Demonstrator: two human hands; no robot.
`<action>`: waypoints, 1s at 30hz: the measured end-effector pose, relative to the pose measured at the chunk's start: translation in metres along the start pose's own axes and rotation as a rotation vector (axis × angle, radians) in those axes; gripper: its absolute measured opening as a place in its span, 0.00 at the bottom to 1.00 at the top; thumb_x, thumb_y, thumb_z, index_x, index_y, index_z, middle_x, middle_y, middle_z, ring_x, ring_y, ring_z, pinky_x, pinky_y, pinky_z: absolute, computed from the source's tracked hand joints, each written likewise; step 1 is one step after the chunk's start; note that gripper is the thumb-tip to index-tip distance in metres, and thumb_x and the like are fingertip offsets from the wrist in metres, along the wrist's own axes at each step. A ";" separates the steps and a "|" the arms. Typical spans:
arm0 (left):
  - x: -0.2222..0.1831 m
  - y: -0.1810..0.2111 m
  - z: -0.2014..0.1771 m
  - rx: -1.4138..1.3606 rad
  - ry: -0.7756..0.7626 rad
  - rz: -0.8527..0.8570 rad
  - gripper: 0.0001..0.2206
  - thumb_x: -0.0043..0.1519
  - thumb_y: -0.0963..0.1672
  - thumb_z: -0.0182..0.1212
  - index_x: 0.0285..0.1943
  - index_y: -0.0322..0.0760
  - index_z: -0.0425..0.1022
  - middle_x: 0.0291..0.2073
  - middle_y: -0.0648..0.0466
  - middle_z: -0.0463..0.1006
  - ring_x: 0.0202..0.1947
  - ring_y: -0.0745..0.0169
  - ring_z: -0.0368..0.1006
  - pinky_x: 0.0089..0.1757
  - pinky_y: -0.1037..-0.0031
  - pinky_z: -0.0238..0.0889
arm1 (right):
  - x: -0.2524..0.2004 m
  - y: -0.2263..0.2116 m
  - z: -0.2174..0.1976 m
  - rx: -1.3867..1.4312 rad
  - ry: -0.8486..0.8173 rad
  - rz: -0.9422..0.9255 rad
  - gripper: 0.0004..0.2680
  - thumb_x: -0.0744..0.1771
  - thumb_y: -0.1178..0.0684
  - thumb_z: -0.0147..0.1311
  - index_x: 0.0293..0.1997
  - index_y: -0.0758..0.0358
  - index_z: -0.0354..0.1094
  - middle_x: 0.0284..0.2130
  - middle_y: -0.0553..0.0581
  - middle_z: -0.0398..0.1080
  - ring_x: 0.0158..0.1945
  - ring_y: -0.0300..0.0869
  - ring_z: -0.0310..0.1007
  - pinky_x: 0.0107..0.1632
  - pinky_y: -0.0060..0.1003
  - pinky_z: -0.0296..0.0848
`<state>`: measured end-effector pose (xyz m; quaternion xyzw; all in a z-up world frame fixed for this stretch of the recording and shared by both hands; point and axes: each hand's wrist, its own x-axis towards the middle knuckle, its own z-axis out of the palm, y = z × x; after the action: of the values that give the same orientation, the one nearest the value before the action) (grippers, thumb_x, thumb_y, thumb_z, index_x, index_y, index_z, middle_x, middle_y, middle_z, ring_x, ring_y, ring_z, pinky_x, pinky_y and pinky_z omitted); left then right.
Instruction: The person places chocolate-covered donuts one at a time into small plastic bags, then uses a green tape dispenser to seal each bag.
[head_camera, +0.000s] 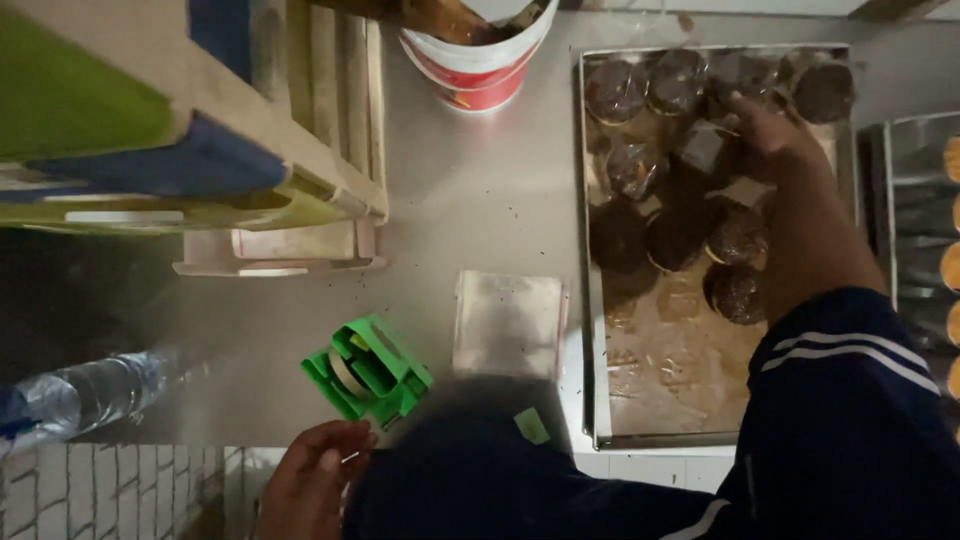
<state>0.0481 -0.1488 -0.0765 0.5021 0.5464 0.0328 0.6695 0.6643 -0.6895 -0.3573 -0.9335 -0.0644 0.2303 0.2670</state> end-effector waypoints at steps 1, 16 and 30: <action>0.001 0.002 0.002 0.024 0.001 0.013 0.19 0.58 0.45 0.59 0.51 0.20 0.77 0.46 0.33 0.83 0.50 0.37 0.80 0.52 0.54 0.71 | 0.065 0.054 0.020 -0.465 -0.156 -0.453 0.44 0.58 0.64 0.66 0.81 0.60 0.33 0.76 0.73 0.41 0.76 0.63 0.43 0.74 0.52 0.46; 0.029 0.016 0.002 0.365 -0.552 0.435 0.06 0.63 0.41 0.62 0.47 0.37 0.79 0.43 0.51 0.85 0.46 0.63 0.82 0.51 0.74 0.74 | -0.466 -0.279 0.167 0.351 -0.038 -0.404 0.09 0.66 0.55 0.60 0.49 0.62 0.75 0.46 0.57 0.79 0.49 0.44 0.80 0.53 0.36 0.76; 0.025 -0.003 -0.051 0.278 -0.933 0.460 0.13 0.65 0.42 0.60 0.54 0.25 0.77 0.40 0.40 0.82 0.47 0.55 0.79 0.52 0.61 0.72 | -0.407 -0.282 0.350 -0.429 0.267 -0.591 0.12 0.69 0.48 0.48 0.58 0.54 0.70 0.60 0.57 0.68 0.64 0.53 0.65 0.59 0.52 0.65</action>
<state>0.0172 -0.1031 -0.0910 0.6540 0.0660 -0.1207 0.7439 0.1427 -0.3850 -0.3101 -0.9312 -0.3418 0.0011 0.1267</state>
